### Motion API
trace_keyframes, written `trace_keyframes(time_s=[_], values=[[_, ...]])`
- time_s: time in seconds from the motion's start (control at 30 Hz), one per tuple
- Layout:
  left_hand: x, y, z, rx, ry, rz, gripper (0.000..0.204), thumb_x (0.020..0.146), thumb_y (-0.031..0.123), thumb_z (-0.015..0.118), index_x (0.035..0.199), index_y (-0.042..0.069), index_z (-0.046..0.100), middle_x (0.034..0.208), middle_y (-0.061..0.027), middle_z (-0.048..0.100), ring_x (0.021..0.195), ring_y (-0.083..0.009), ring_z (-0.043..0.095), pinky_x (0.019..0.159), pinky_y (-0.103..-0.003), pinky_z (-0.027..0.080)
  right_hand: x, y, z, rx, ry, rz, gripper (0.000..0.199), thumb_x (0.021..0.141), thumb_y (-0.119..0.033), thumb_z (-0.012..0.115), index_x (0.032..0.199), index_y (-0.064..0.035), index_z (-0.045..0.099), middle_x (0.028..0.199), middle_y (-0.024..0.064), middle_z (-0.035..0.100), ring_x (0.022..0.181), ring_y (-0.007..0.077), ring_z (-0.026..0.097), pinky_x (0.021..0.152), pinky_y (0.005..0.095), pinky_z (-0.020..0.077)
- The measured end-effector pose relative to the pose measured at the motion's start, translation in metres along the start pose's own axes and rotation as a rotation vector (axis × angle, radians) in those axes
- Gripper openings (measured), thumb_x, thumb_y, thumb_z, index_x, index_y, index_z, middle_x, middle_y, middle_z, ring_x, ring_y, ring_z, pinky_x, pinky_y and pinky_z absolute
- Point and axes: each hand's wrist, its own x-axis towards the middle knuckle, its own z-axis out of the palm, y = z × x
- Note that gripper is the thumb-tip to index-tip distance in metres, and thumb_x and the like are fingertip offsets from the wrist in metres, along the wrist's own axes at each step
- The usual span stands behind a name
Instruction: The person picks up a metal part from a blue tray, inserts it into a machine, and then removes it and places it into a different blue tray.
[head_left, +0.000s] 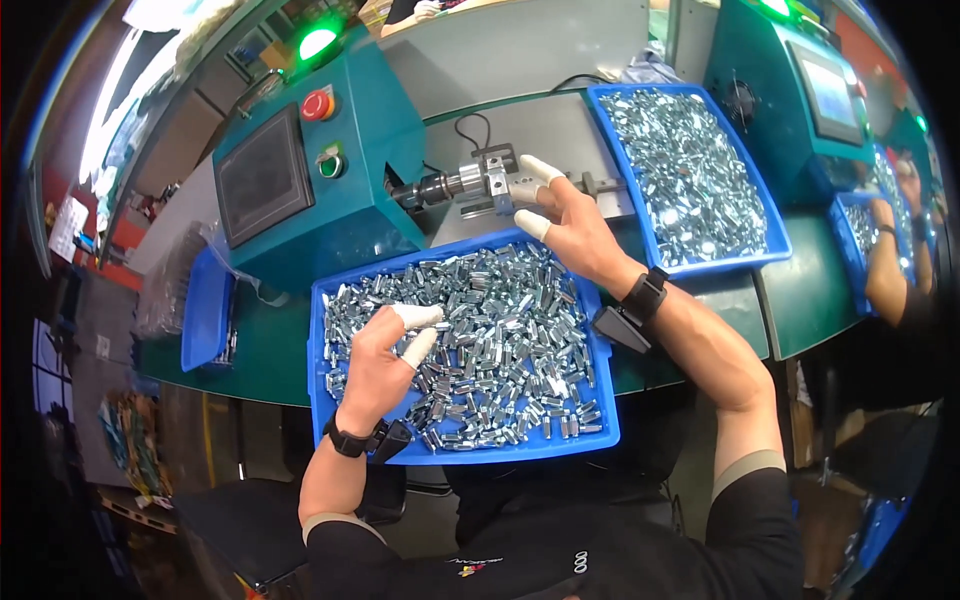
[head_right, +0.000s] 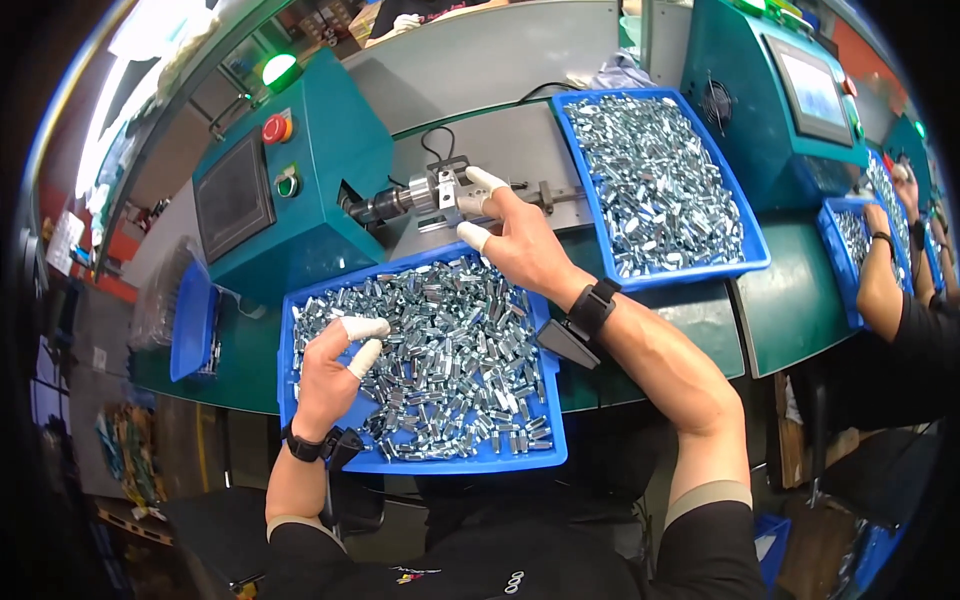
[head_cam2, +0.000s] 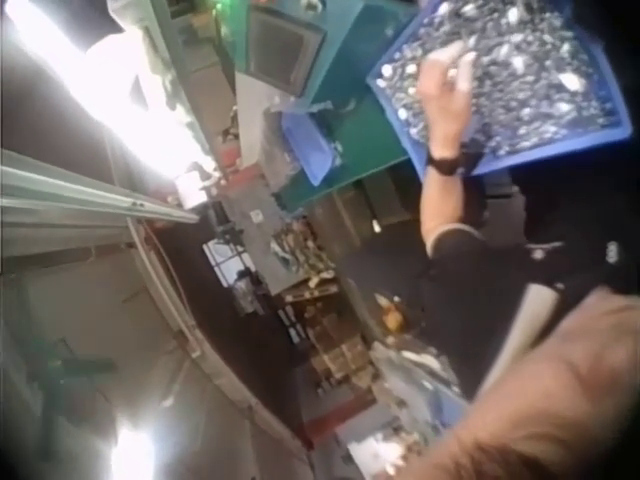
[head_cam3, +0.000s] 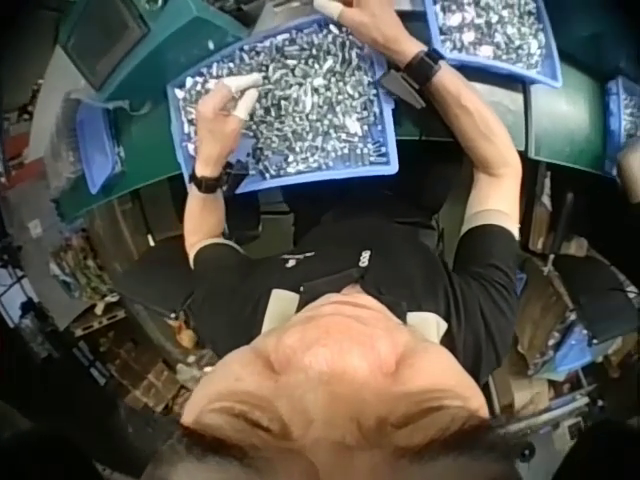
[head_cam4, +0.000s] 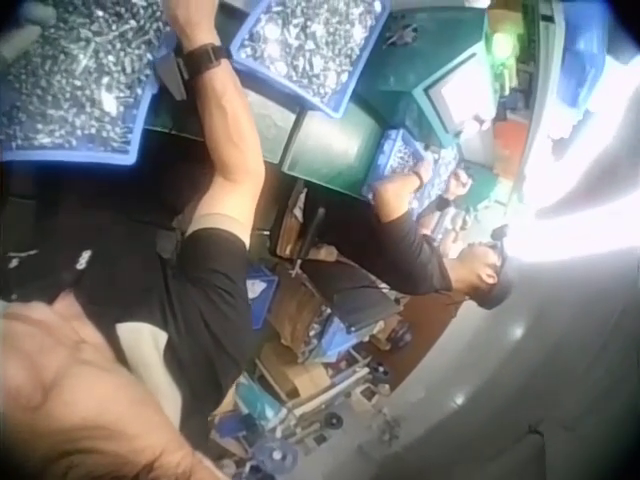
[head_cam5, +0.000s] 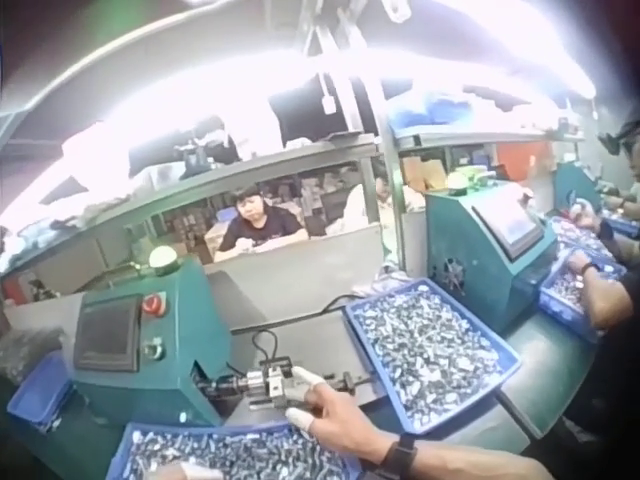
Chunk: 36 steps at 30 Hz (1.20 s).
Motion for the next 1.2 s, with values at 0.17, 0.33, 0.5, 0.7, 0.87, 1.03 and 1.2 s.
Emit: trace_keyframes(time_s=[0.17, 0.33, 0.5, 0.7, 0.87, 1.03, 1.2], values=[[-0.003, 0.002, -0.004, -0.051, -0.026, 0.013, 0.023, 0.092, -0.001, 0.077, 0.115, 0.002, 0.079, 0.113, -0.0122, 0.081, 0.106, -0.0281, 0.075, 0.094, -0.037, 0.057, 0.003, 0.006, 0.001, 0.077, -0.039, 0.009, 0.079, 0.104, -0.016, 0.071, 0.171, -0.0047, 0.031, 0.151, 0.0219, 0.065, 0.14, 0.0245, 0.06, 0.119, 0.0387, 0.0461], [-0.003, 0.001, -0.005, -0.077, -0.049, 0.012, 0.022, 0.092, -0.001, 0.078, 0.114, 0.002, 0.079, 0.11, -0.0125, 0.081, 0.104, -0.0288, 0.075, 0.091, -0.038, 0.057, -0.002, 0.007, 0.002, 0.165, -0.045, -0.007, 0.078, 0.105, -0.015, 0.071, 0.171, -0.0038, 0.03, 0.154, 0.0212, 0.062, 0.141, 0.0252, 0.059, 0.119, 0.0397, 0.0465], [-0.002, 0.0, -0.003, -0.088, -0.07, 0.014, 0.024, 0.091, 0.0, 0.079, 0.114, 0.003, 0.079, 0.11, -0.0127, 0.081, 0.101, -0.0294, 0.074, 0.089, -0.038, 0.057, -0.001, 0.01, 0.003, 0.127, -0.001, -0.022, 0.078, 0.101, -0.013, 0.072, 0.17, -0.0052, 0.034, 0.152, 0.0176, 0.066, 0.127, 0.0161, 0.066, 0.102, 0.0325, 0.0542], [-0.001, -0.001, -0.004, -0.079, -0.084, 0.036, 0.025, 0.09, -0.001, 0.079, 0.115, 0.003, 0.079, 0.109, -0.0129, 0.081, 0.1, -0.0298, 0.074, 0.088, -0.038, 0.057, -0.002, 0.01, 0.004, 0.11, 0.007, -0.036, 0.078, 0.102, -0.012, 0.072, 0.169, -0.0054, 0.034, 0.152, 0.0176, 0.066, 0.126, 0.0162, 0.066, 0.103, 0.032, 0.0541], [-0.003, 0.002, -0.004, -0.103, -0.082, 0.037, 0.024, 0.09, -0.001, 0.079, 0.114, 0.003, 0.079, 0.109, -0.0131, 0.081, 0.099, -0.0299, 0.075, 0.088, -0.039, 0.058, -0.002, 0.011, 0.004, 0.118, 0.002, -0.033, 0.077, 0.102, -0.012, 0.071, 0.169, -0.0054, 0.034, 0.152, 0.0179, 0.066, 0.127, 0.0172, 0.066, 0.104, 0.0327, 0.0541], [-0.006, 0.002, -0.003, -0.104, -0.077, 0.04, 0.023, 0.091, -0.001, 0.078, 0.114, 0.002, 0.08, 0.109, -0.0129, 0.081, 0.1, -0.0299, 0.075, 0.088, -0.039, 0.058, -0.003, 0.011, 0.005, 0.117, 0.008, -0.039, 0.077, 0.103, -0.012, 0.071, 0.169, -0.0046, 0.034, 0.151, 0.0188, 0.066, 0.126, 0.0179, 0.066, 0.105, 0.0336, 0.0539], [-0.006, 0.006, 0.0, -0.125, -0.078, 0.049, 0.023, 0.092, 0.0, 0.078, 0.115, 0.003, 0.08, 0.108, -0.0123, 0.081, 0.101, -0.029, 0.075, 0.09, -0.038, 0.058, -0.004, 0.012, 0.002, 0.158, 0.032, -0.046, 0.075, 0.103, -0.013, 0.072, 0.168, -0.0037, 0.036, 0.149, 0.018, 0.067, 0.126, 0.0195, 0.066, 0.105, 0.0349, 0.0549]])
